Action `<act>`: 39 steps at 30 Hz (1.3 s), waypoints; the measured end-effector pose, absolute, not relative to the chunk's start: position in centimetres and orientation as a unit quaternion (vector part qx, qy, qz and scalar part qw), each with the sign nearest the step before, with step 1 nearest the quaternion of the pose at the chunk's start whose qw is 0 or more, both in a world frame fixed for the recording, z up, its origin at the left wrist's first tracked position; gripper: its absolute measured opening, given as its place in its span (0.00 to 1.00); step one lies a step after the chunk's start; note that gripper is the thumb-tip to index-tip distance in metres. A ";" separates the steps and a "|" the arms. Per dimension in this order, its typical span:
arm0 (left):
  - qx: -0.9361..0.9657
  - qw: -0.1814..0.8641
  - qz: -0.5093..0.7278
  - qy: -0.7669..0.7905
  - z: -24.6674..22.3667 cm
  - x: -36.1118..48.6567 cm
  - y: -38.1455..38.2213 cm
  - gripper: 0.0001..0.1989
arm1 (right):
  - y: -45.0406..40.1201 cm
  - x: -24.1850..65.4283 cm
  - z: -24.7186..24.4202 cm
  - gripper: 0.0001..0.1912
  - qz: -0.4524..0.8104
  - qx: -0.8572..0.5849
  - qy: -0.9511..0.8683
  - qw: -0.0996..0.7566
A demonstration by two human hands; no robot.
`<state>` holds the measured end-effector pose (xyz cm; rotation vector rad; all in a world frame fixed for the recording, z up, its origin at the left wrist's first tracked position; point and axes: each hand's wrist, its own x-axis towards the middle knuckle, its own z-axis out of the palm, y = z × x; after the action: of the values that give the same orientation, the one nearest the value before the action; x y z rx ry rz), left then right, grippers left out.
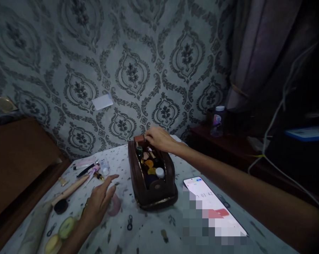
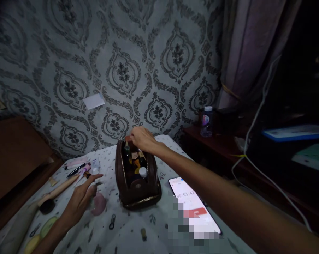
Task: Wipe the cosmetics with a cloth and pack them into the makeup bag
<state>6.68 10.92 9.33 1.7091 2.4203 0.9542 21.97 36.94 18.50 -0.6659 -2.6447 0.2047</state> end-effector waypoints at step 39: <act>0.395 0.066 0.007 0.916 6.4 -22.0 10.0 0.17 | 12.5 15.7 1.9 0.12 0.394 -0.090 -0.896 0.186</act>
<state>-22.04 10.04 6.44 1.1923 2.7626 0.0198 15.66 12.47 1.88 -0.2533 -2.5231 1.1104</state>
